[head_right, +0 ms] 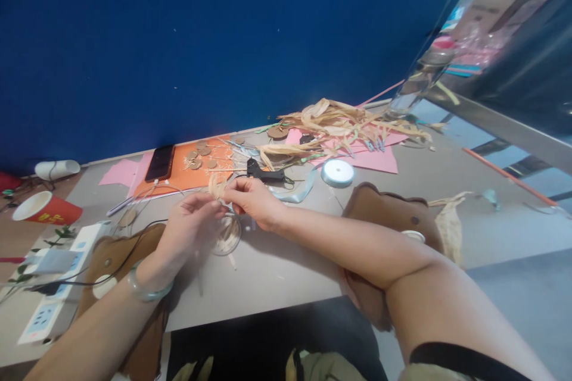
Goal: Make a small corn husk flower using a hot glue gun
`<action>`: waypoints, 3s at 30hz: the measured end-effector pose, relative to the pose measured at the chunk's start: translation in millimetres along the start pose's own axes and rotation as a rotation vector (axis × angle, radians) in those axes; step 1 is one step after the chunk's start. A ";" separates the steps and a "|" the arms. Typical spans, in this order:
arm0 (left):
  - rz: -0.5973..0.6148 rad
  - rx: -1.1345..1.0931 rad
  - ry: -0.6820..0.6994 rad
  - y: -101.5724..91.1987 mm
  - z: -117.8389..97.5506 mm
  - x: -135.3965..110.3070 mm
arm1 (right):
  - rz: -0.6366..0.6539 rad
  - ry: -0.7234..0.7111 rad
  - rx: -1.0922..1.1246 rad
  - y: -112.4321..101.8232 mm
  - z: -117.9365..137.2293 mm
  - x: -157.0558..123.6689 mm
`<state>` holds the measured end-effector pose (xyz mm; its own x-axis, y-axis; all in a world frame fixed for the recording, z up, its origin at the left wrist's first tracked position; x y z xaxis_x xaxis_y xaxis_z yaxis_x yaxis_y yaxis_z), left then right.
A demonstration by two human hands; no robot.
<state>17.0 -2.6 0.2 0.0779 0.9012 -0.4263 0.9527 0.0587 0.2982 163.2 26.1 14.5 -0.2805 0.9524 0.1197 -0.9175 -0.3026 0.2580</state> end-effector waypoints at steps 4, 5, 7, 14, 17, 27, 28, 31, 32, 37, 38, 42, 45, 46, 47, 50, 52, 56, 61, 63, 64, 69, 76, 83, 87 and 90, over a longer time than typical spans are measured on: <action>-0.015 0.009 -0.016 -0.6 0.4 0.7 | 0.008 -0.005 0.000 -0.4 -1.1 0.3; -0.019 0.020 -0.023 -0.7 0.5 0.7 | 0.008 -0.005 0.000 -0.6 -1.6 0.5; -0.020 0.037 -0.040 -0.8 0.8 0.4 | 0.008 -0.001 0.002 -1.0 -2.9 0.9; -0.029 0.028 -0.041 0.1 0.2 -1.0 | 0.013 -0.003 -0.012 -1.1 -5.2 1.7; -0.035 0.053 -0.045 0.4 0.0 -1.6 | 0.021 0.000 -0.025 -1.0 -5.8 1.7; -0.097 0.053 0.043 -1.2 -6.5 -3.0 | 0.028 -0.019 -0.114 -2.6 -5.9 1.0; -0.089 0.046 0.055 -1.7 -6.9 -2.6 | 0.037 -0.026 -0.130 -2.7 -6.2 0.8; -0.043 0.006 0.061 -2.3 -6.4 -1.1 | 0.090 -0.030 -0.171 -2.6 -9.7 -0.1; -0.029 -0.008 0.057 -2.4 -5.9 -0.5 | 0.116 -0.026 -0.174 -2.3 -11.6 -0.4; 0.019 -0.056 0.025 -1.9 -4.0 1.9 | 0.182 0.008 -0.118 -0.3 -19.3 -1.2; 0.028 -0.062 0.019 -1.7 -3.8 2.0 | 0.176 0.013 -0.115 -0.1 -19.6 -1.4; 0.037 -0.072 -0.011 -1.2 -4.6 0.6 | 0.172 0.044 -0.098 1.0 -18.3 -2.4; 0.036 -0.081 -0.031 -0.8 -5.7 -0.6 | 0.175 0.066 -0.058 2.1 -17.1 -2.9; 0.039 -0.084 -0.035 -0.7 -6.0 -0.8 | 0.172 0.073 -0.041 2.3 -17.0 -2.9; 0.042 -0.089 -0.036 -0.5 -6.4 -1.0 | 0.168 0.081 -0.022 2.5 -17.1 -2.8; 0.055 -0.103 -0.037 0.2 -7.5 -1.5 | 0.159 0.106 0.038 2.3 -18.0 -2.2; 0.057 -0.112 -0.040 0.7 -8.3 -2.0 | 0.154 0.130 0.078 1.9 -18.9 -1.8; 0.056 -0.108 -0.031 1.6 -9.7 -2.0 | 0.168 0.192 0.151 1.4 -19.6 -1.4; 0.086 -0.076 0.030 1.1 -10.1 -0.5 | 0.227 0.250 0.217 1.2 -18.3 -1.6; 0.089 -0.062 0.036 0.4 -9.4 -0.2 | 0.250 0.257 0.230 1.1 -17.9 -1.3; 0.090 -0.057 0.037 -0.1 -9.0 0.0 | 0.259 0.258 0.231 1.1 -17.7 -1.1; 0.069 -0.040 0.052 -1.6 -7.8 0.2 | 0.264 0.220 0.153 0.0 -17.3 -0.1; -0.041 0.007 0.097 1.1 -12.8 -4.5 | 0.186 0.061 -0.052 -2.2 -9.7 1.6; -0.075 0.195 0.139 0.6 -10.0 -7.8 | 0.067 -0.088 -0.074 -2.1 5.3 2.1; -0.057 0.241 0.135 0.1 -8.1 -7.0 | 0.070 -0.108 -0.076 -1.6 6.8 1.0; -0.044 0.235 0.124 1.2 -7.9 -6.8 | 0.081 -0.120 -0.096 -1.1 7.0 0.4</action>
<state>15.3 -5.3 10.2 0.0122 0.9467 -0.3219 0.9976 0.0105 0.0687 166.0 26.6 21.0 -0.3245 0.9119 0.2512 -0.9175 -0.3680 0.1507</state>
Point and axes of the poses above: each hand's wrist, its own x-axis towards the middle knuckle, its own y-axis out of the palm, z = x × y, the point moved 2 cm from there along x, towards the middle knuckle, and after that the axes turned 14 degrees about -y, right-handed, at the moved point
